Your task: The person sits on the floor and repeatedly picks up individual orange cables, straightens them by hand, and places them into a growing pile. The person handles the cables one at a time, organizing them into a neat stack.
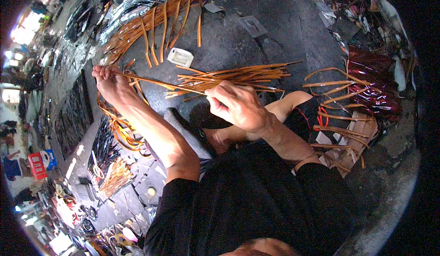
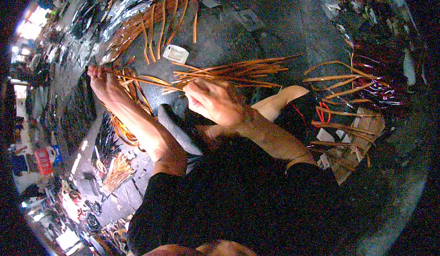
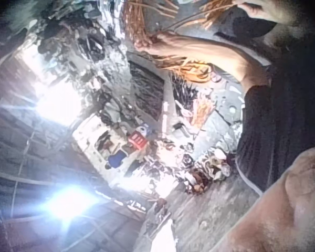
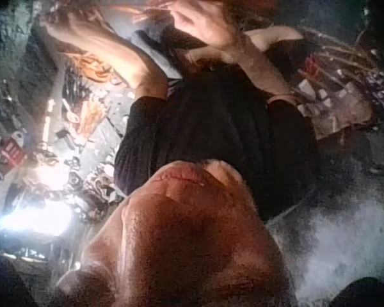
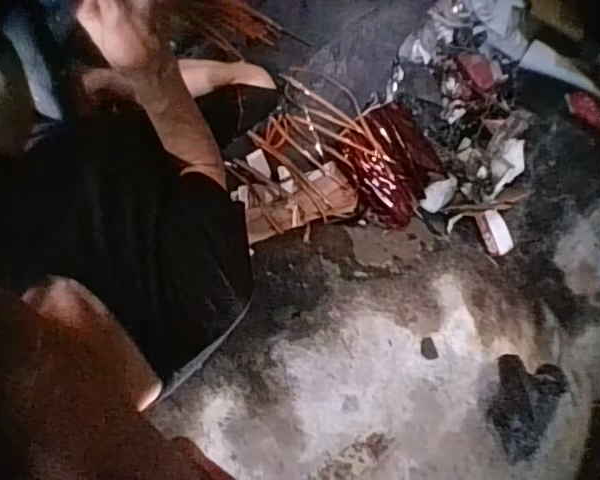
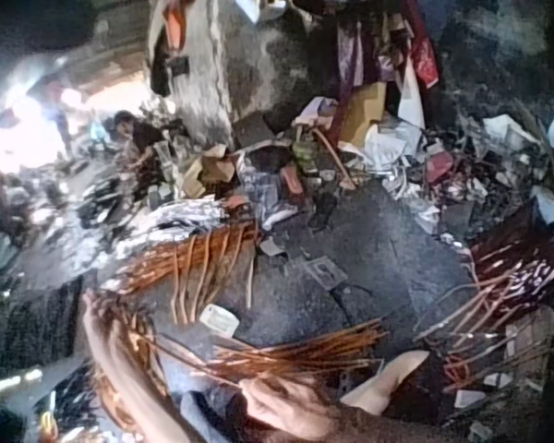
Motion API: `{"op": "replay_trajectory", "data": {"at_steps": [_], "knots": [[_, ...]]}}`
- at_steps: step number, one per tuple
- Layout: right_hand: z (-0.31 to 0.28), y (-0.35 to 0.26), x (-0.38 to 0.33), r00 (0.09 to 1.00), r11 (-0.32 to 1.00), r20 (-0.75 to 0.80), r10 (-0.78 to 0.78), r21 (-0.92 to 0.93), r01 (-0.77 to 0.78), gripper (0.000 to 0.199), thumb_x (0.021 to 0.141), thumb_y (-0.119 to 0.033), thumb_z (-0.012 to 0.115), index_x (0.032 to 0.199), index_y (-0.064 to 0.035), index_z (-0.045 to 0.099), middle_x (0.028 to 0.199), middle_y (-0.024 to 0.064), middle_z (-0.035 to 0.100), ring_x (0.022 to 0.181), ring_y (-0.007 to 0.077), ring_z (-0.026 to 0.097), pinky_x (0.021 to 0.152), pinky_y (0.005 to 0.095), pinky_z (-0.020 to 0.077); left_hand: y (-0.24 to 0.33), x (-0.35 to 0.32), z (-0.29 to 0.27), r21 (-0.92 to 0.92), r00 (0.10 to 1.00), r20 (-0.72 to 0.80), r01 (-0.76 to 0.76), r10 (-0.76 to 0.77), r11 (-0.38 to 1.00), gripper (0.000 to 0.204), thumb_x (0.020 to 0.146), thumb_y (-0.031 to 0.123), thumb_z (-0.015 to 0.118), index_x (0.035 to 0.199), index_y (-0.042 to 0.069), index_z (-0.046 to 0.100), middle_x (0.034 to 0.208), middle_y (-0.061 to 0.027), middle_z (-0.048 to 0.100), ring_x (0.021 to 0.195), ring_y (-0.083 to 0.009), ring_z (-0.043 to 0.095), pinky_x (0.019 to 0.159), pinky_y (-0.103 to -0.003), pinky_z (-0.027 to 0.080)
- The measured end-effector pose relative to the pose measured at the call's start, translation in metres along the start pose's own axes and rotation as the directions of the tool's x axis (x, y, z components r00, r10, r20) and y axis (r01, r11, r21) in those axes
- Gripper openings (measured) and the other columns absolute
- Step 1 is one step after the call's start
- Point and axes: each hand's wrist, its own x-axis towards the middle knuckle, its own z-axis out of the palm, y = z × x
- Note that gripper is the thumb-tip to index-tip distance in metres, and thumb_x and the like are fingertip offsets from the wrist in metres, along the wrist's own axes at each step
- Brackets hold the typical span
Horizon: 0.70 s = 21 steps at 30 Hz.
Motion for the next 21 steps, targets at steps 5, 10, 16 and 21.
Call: {"op": "replay_trajectory", "data": {"at_steps": [5,10,16,21], "knots": [[-0.001,-0.002,-0.009,0.999,0.999,0.024,0.033,-0.006,-0.033,0.018,0.076,0.0,0.071,0.092,-0.0026,0.063,0.08,0.01,0.063,0.071,0.0261,0.066,0.063,0.0363,0.0542,0.023,0.013,-0.014,-0.045,0.999,-0.03,-0.025,0.024,0.999,0.015,0.103,0.009,0.04,0.089,0.004,0.044,0.074,-0.0045,0.053,0.051,-0.0082,0.045,0.044,-0.02,0.04],[-0.005,0.001,-0.018,0.997,0.998,0.047,0.054,-0.032,-0.053,0.018,0.076,-0.001,0.071,0.092,-0.0035,0.063,0.081,0.0095,0.064,0.071,0.0255,0.067,0.063,0.0356,0.0544,0.038,0.038,-0.038,0.202,0.994,-0.083,-0.059,0.077,0.978,0.018,0.1,0.003,0.039,0.082,0.004,0.043,0.072,-0.0051,0.052,0.049,-0.01,0.043,0.044,-0.02,0.04],[-0.006,0.004,-0.026,0.996,0.998,0.07,0.049,-0.054,-0.045,0.018,0.075,0.0,0.071,0.091,-0.0041,0.064,0.08,0.0087,0.065,0.07,0.0238,0.067,0.062,0.034,0.0546,0.067,0.105,-0.144,0.216,0.998,0.047,0.034,-0.045,0.976,0.017,0.096,0.005,0.044,0.081,0.014,0.047,0.066,0.0045,0.047,0.055,-0.0083,0.044,0.049,-0.024,0.037],[-0.012,0.009,-0.037,0.998,0.991,0.037,0.06,-0.126,-0.055,0.017,0.077,-0.004,0.071,0.091,-0.0057,0.062,0.079,0.0082,0.064,0.069,0.0249,0.067,0.061,0.035,0.0549,0.084,0.123,-0.184,0.235,0.995,-0.004,0.099,-0.101,0.967,0.017,0.095,0.009,0.045,0.08,0.016,0.049,0.068,0.0038,0.05,0.06,-0.01,0.048,0.054,-0.025,0.04]]}}
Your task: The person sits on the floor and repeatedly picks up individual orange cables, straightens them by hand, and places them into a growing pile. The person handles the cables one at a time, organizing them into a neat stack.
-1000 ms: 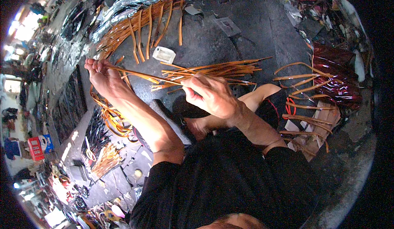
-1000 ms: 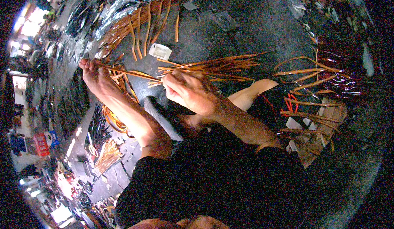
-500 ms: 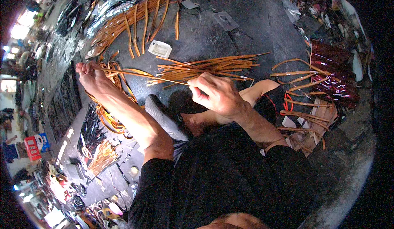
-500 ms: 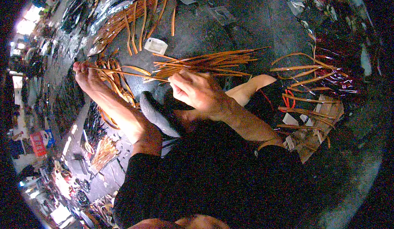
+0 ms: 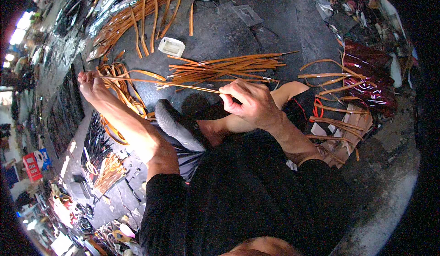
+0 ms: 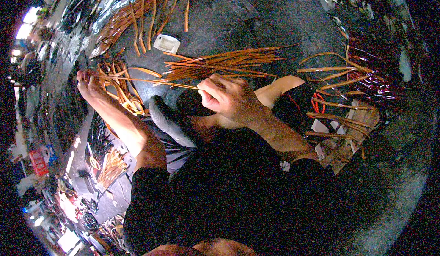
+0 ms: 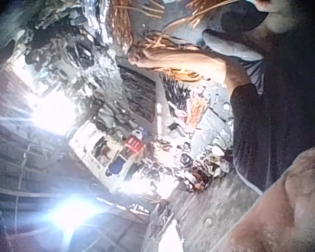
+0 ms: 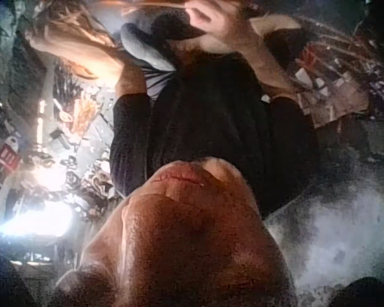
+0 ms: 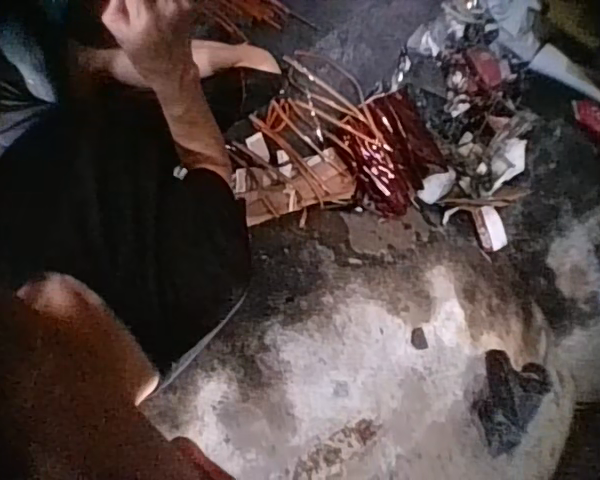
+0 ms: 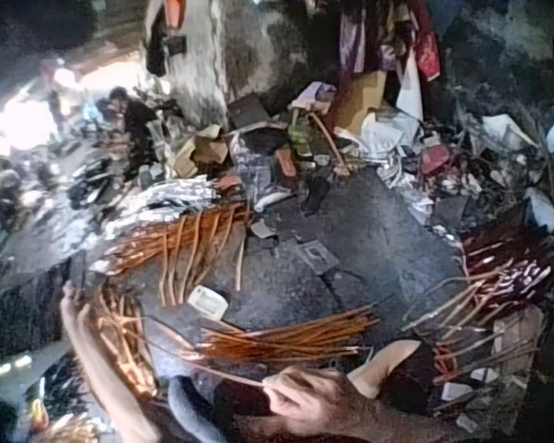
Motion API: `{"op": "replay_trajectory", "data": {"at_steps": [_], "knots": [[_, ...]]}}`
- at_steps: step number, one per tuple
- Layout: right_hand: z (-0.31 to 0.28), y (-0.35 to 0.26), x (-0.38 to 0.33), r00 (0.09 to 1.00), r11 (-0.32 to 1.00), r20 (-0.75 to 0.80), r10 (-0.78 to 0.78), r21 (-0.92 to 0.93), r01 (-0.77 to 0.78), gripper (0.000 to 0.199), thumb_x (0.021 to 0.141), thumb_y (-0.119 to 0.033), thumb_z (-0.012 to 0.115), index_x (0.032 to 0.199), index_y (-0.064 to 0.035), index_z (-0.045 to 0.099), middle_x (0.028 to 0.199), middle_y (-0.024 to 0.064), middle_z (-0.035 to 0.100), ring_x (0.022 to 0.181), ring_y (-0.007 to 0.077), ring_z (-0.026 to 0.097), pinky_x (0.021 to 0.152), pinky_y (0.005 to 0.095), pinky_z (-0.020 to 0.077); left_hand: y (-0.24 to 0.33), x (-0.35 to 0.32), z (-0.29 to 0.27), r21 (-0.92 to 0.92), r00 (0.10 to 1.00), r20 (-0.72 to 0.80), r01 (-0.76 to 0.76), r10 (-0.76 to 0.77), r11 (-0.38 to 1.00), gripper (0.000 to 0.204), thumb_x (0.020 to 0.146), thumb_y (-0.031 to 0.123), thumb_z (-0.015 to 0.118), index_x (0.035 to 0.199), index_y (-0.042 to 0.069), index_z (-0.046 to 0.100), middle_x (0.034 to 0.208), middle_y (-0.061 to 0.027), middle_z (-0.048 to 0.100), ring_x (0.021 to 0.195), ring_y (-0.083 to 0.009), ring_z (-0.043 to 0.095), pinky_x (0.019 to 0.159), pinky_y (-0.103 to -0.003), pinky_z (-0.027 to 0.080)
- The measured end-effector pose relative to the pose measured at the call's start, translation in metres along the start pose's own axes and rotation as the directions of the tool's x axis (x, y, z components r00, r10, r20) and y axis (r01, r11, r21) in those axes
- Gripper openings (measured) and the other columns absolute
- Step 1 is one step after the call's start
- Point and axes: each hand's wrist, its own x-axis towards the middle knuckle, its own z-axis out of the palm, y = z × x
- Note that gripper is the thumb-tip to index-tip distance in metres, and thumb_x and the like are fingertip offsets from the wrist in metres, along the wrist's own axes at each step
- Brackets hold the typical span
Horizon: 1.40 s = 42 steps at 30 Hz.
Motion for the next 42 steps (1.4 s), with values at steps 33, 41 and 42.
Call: {"op": "replay_trajectory", "data": {"at_steps": [33,41,42], "knots": [[-0.022,0.06,-0.014,0.965,0.962,0.115,0.235,-0.169,-0.214,0.012,0.083,-0.009,0.068,0.09,-0.0052,0.059,0.084,0.0091,0.064,0.075,0.028,0.065,0.065,0.0366,0.052,-0.195,-0.286,0.234,0.796,0.537,0.602,-0.46,-0.591,0.394,0.027,0.088,0.023,0.068,0.112,0.01,0.065,0.117,-0.0137,0.065,0.109,-0.0313,0.062,0.088,-0.042,0.05],[-0.028,0.059,-0.017,0.956,0.922,0.262,0.133,-0.386,-0.023,0.051,0.079,-0.026,0.073,0.124,-0.01,0.057,0.112,0.0082,0.065,0.107,0.0259,0.06,0.105,0.0469,0.0343,-0.2,-0.304,0.25,0.631,0.433,0.764,-0.659,-0.479,0.41,0.018,0.085,0.01,0.066,0.103,0.007,0.067,0.091,-0.0135,0.066,0.086,-0.0335,0.065,0.074,-0.042,0.053],[-0.023,0.062,-0.018,0.943,0.934,0.31,0.123,-0.357,-0.005,0.051,0.079,-0.026,0.074,0.124,-0.0094,0.058,0.111,0.0086,0.065,0.106,0.0261,0.061,0.104,0.0455,0.0363,-0.199,-0.304,0.253,0.608,0.417,0.783,-0.67,-0.463,0.426,0.018,0.085,0.01,0.066,0.103,0.007,0.066,0.091,-0.0134,0.066,0.086,-0.0333,0.065,0.074,-0.042,0.053]]}}
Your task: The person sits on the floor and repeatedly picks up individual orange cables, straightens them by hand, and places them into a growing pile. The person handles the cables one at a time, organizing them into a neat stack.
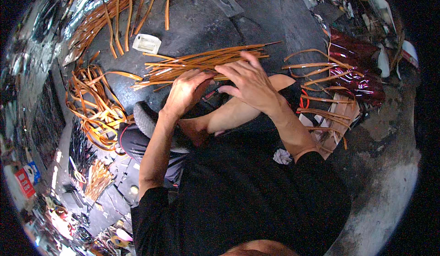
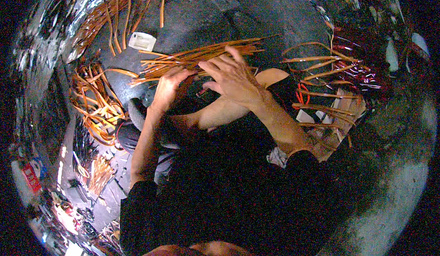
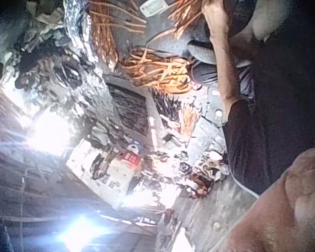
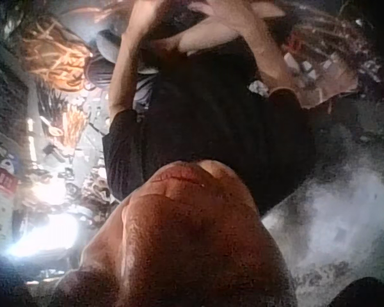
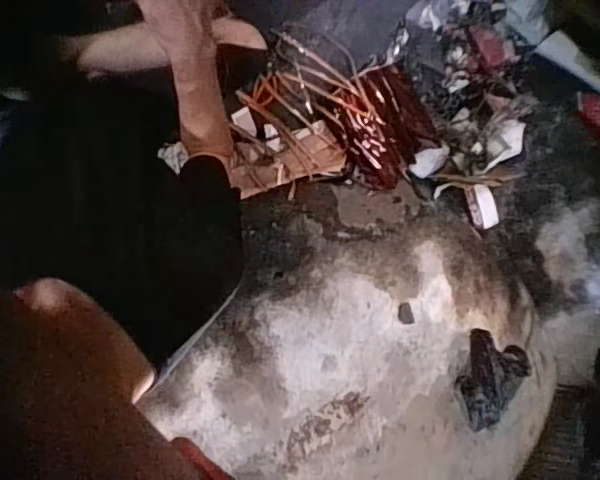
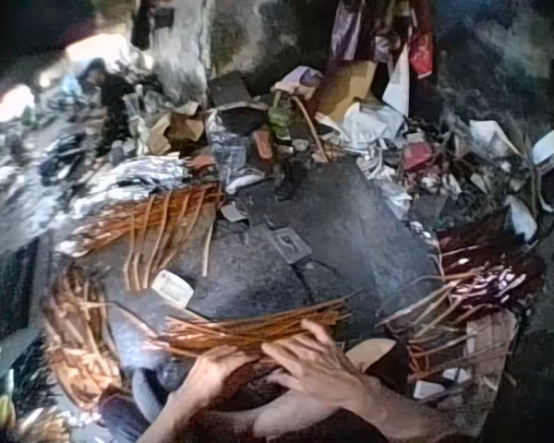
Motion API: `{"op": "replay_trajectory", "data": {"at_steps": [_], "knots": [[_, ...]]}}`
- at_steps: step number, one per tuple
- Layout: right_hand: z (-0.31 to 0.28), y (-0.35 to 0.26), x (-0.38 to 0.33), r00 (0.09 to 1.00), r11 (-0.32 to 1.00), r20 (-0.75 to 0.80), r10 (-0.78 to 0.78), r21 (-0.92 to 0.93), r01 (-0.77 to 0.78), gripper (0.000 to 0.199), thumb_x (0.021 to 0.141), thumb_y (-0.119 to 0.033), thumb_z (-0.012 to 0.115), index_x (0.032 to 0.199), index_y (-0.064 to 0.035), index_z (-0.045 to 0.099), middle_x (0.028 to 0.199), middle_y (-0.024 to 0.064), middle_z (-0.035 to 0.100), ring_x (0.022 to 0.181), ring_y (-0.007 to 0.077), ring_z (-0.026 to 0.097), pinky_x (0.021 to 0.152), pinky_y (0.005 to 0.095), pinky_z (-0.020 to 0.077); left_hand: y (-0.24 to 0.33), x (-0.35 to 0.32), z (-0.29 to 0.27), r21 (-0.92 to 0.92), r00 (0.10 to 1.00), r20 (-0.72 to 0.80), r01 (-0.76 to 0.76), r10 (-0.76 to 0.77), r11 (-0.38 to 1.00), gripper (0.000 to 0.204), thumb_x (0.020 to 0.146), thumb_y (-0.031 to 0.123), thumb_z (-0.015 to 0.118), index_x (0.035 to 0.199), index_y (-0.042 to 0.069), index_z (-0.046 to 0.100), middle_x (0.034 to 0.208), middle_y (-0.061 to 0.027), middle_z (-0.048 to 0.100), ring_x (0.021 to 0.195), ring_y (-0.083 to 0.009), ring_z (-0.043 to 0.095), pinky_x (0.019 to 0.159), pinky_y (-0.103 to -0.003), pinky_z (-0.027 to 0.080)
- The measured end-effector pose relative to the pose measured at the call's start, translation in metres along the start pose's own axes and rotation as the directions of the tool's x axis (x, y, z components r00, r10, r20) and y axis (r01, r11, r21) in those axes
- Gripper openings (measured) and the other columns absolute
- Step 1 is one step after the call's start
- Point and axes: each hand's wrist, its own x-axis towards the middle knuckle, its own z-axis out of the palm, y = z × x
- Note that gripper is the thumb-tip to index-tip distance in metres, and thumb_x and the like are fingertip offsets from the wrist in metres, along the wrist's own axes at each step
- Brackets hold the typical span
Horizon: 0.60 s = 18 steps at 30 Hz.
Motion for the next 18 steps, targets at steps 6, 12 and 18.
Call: {"op": "replay_trajectory", "data": {"at_steps": [6,12,18], "knots": [[0.006,0.007,0.002,0.996,0.971,0.072,0.058,0.227,-0.073,0.025,0.081,-0.022,0.071,0.102,-0.0085,0.065,0.091,0.0078,0.069,0.086,0.0252,0.066,0.079,0.0404,0.0455,0.008,-0.002,0.003,-0.146,0.993,-0.017,0.113,-0.116,0.983,0.019,0.083,0.007,0.068,0.102,0.006,0.067,0.096,-0.0117,0.069,0.087,-0.0305,0.067,0.076,-0.038,0.054],[-0.004,0.004,0.005,0.997,0.951,0.004,0.08,0.3,-0.077,0.015,0.084,-0.023,0.07,0.088,-0.0097,0.067,0.081,0.0054,0.068,0.078,0.0233,0.066,0.074,0.036,0.041,0.011,-0.004,0.005,-0.204,0.982,-0.045,0.168,-0.181,0.964,0.016,0.083,0.008,0.072,0.098,0.007,0.068,0.091,-0.008,0.07,0.081,-0.0261,0.068,0.071,-0.035,0.054],[0.001,0.01,0.004,0.999,0.973,0.008,0.052,0.223,-0.052,0.015,0.084,-0.025,0.07,0.086,-0.0103,0.066,0.081,0.004,0.068,0.077,0.021,0.065,0.074,0.0356,0.0381,0.01,-0.003,0.006,-0.103,0.993,-0.095,0.067,-0.077,0.992,0.013,0.079,0.005,0.072,0.091,0.007,0.066,0.087,-0.0082,0.068,0.08,-0.0287,0.066,0.07,-0.037,0.053]]}}
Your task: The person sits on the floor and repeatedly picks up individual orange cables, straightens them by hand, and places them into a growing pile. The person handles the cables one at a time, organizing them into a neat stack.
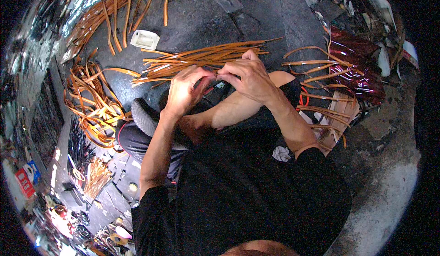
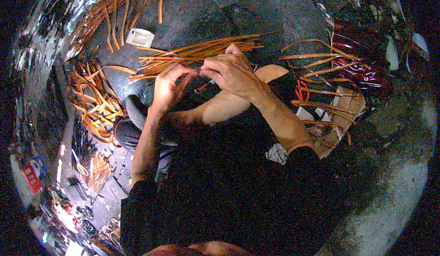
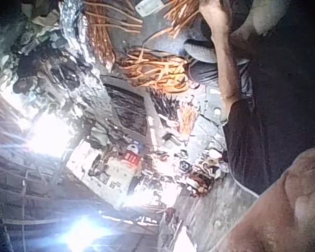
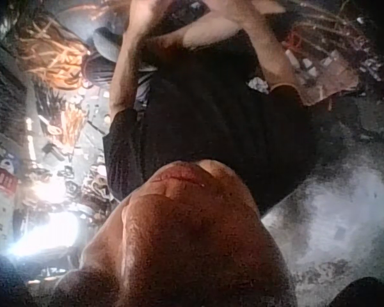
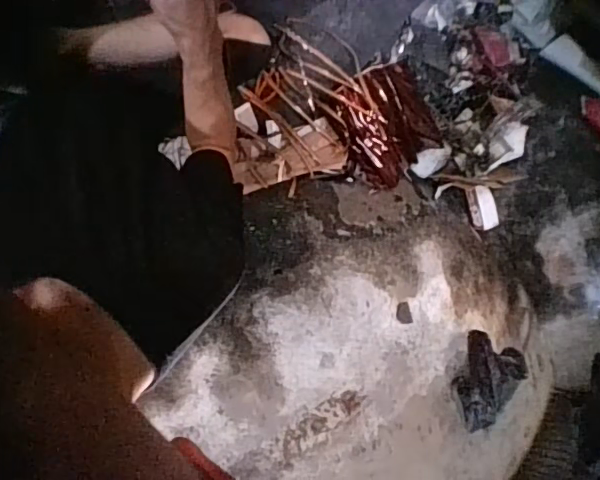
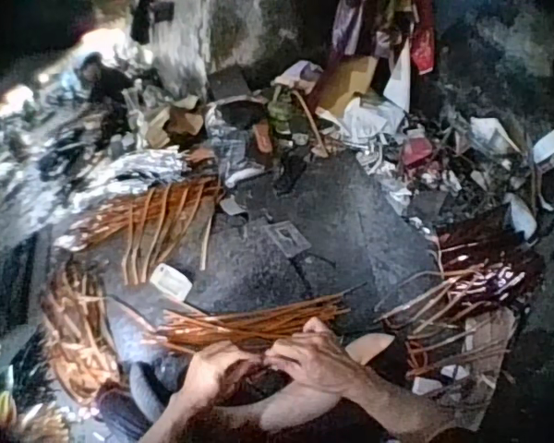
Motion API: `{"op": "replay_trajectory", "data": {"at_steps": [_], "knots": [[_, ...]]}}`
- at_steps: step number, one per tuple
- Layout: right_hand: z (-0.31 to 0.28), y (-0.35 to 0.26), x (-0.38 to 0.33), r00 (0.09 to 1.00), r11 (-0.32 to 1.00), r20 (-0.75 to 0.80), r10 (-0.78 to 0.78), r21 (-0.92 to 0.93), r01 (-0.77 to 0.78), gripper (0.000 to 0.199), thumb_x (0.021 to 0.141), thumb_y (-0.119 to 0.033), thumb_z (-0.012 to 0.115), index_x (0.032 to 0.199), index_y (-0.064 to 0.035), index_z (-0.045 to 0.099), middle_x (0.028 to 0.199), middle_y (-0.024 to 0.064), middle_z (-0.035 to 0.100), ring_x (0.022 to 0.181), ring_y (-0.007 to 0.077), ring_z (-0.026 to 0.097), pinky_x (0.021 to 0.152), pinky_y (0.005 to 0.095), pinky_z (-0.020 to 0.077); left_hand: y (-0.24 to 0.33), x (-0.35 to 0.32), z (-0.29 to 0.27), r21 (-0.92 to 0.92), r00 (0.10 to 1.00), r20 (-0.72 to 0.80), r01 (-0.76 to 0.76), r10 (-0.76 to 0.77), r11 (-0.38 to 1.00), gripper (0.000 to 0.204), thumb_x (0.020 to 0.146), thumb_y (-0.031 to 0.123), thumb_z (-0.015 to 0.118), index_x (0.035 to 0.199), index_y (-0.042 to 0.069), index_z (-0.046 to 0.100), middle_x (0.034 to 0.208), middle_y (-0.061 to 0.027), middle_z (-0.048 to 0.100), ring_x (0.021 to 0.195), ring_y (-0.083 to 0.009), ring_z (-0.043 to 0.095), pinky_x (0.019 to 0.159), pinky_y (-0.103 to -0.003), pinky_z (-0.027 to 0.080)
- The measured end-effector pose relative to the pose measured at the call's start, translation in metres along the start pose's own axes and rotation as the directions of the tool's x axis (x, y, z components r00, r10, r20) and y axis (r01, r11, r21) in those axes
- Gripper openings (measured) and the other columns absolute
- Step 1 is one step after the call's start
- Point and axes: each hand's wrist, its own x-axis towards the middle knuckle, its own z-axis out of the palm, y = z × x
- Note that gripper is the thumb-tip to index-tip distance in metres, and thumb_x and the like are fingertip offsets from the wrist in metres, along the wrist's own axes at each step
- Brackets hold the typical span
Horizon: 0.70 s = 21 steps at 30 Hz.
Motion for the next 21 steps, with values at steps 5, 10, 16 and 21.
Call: {"op": "replay_trajectory", "data": {"at_steps": [5,10,16,21], "knots": [[0.007,0.002,-0.007,0.99,0.991,-0.105,0.096,0.107,-0.084,0.017,0.085,-0.028,0.068,0.087,-0.0108,0.065,0.082,0.0038,0.067,0.081,0.0217,0.064,0.078,0.037,0.0377,0.002,-0.001,-0.001,0.033,1.0,0.007,-0.006,0.006,0.999,0.013,0.078,0.006,0.071,0.09,0.007,0.066,0.086,-0.0088,0.067,0.08,-0.0299,0.064,0.07,-0.038,0.052],[-0.004,0.006,-0.01,0.998,0.998,-0.01,0.068,-0.018,-0.068,0.02,0.087,-0.032,0.066,0.09,-0.0122,0.064,0.085,0.0045,0.067,0.086,0.0227,0.063,0.084,0.0388,0.0366,0.004,0.0,0.0,0.02,0.999,0.008,0.051,-0.051,0.998,0.012,0.08,0.007,0.07,0.091,0.007,0.067,0.088,-0.0089,0.067,0.082,-0.0296,0.065,0.071,-0.038,0.052],[0.006,0.002,-0.009,0.995,0.997,-0.098,-0.01,-0.077,0.002,0.013,0.085,-0.024,0.067,0.088,-0.0109,0.064,0.082,0.0032,0.066,0.081,0.0208,0.064,0.081,0.0367,0.0361,0.004,-0.001,0.005,0.033,0.997,-0.023,0.074,-0.073,0.997,0.011,0.082,0.011,0.07,0.093,0.007,0.069,0.09,-0.0093,0.069,0.081,-0.0296,0.067,0.071,-0.036,0.053],[-0.002,0.005,-0.009,1.0,0.989,0.018,-0.005,-0.146,0.007,0.013,0.086,-0.023,0.066,0.091,-0.0112,0.065,0.083,0.0048,0.067,0.082,0.0228,0.064,0.086,0.038,0.0366,-0.009,-0.009,-0.005,-0.009,0.969,0.007,0.248,-0.248,0.969,0.013,0.084,0.015,0.071,0.095,0.008,0.07,0.089,-0.0104,0.07,0.08,-0.0291,0.068,0.07,-0.036,0.054]]}}
